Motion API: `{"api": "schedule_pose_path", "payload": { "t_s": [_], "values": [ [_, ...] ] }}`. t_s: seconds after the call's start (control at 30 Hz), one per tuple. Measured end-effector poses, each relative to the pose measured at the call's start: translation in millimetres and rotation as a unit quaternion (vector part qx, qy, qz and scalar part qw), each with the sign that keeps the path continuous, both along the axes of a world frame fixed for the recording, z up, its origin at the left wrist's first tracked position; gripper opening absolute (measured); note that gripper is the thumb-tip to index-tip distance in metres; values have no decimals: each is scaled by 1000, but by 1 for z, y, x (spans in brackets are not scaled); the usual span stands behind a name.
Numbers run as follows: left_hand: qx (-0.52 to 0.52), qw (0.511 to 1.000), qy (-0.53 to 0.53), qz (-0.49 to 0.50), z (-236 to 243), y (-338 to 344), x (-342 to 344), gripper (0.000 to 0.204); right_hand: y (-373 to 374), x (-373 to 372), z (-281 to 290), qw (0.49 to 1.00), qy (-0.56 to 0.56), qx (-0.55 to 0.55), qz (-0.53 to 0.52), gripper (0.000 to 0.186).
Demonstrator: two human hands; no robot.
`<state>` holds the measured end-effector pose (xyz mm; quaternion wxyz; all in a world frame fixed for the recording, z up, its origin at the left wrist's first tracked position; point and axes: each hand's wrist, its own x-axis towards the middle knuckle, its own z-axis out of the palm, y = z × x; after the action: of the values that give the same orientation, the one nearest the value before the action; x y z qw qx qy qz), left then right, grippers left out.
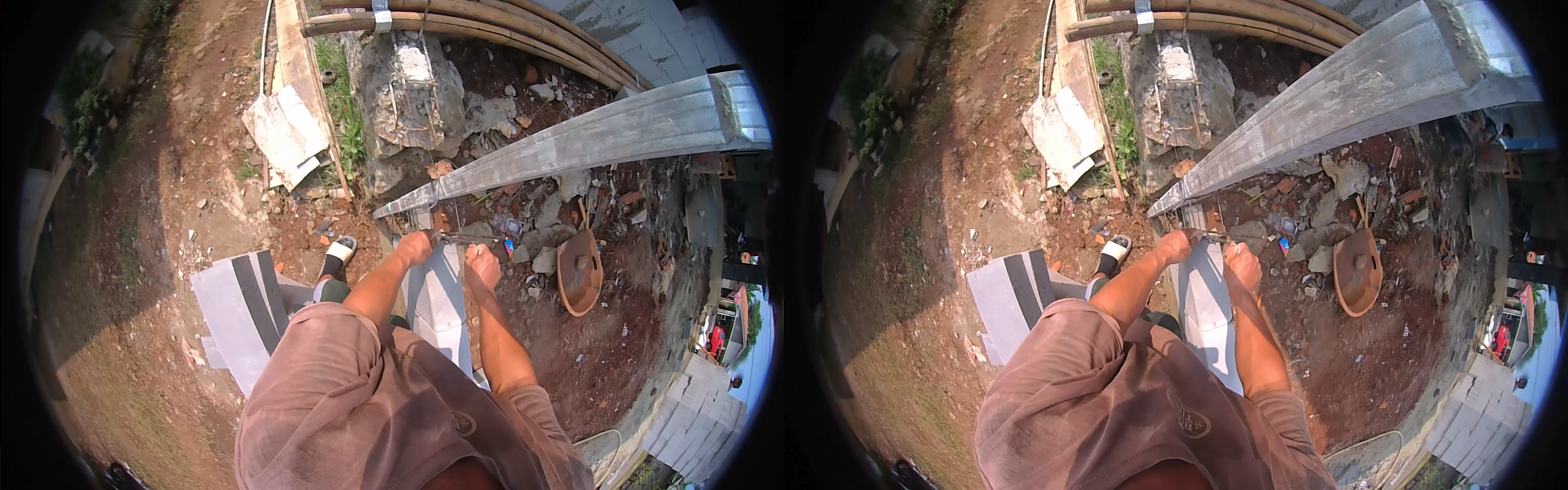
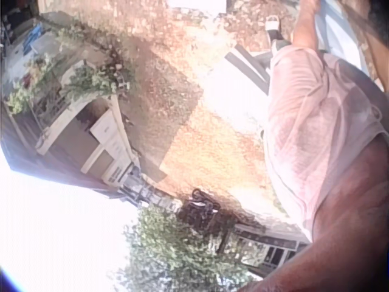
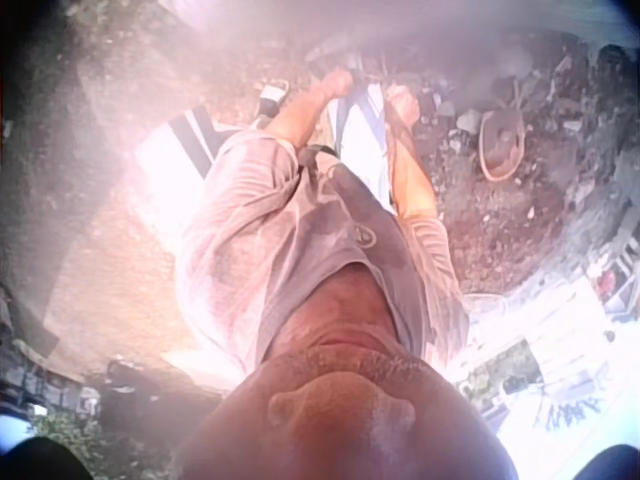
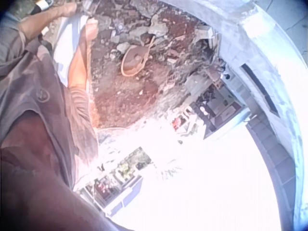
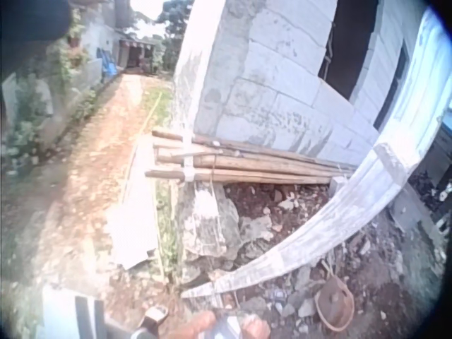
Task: The person scoops mortar from a bucket with a trowel and applies it to the joints of a low wall made of concrete blocks. They then pick up a concrete block, place it on the wall, and adjust its position. The person repeats the process of applying mortar and placing blocks to extend the wall.
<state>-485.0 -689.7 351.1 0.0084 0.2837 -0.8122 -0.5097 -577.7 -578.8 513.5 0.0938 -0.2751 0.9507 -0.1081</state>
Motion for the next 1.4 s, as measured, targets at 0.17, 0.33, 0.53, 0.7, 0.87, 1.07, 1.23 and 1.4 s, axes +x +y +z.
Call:
{"api": "schedule_pose_path", "payload": {
  "t_s": [0.17, 0.33, 0.53, 0.7, 0.87, 1.07, 1.23, 1.4],
  "values": [
    [23, 998, -49, -26, 24, -7, 4, 28, 20, -5, -12, 999, -22, 7, -28, 32],
    [-32, 997, -69, 11, 46, -4, 9, 26, 37, -2, -9, 998, -45, 40, -31, 31],
    [-10, 996, -80, 39, 50, 0, 18, 25, 71, 18, -35, 994, -96, 55, 12, 32],
    [19, 991, -15, 134, 69, 23, 46, 40, 83, 47, -36, 988, -140, 21, 63, 35],
    [319, 848, 138, 401, 42, 39, 50, 46, 80, 78, -25, 969, -206, 53, 121, 34],
    [382, 803, 89, 449, 55, -23, 39, 23, 63, 104, -15, 937, -251, 50, 236, 32],
    [66, 906, -23, 416, 13, -44, 58, 21, 50, 99, -30, 920, -357, -24, 162, 37],
    [-145, 944, -114, 273, 74, -68, 56, 23, 52, 67, -44, 929, -365, -60, -19, 50]
  ]
}}
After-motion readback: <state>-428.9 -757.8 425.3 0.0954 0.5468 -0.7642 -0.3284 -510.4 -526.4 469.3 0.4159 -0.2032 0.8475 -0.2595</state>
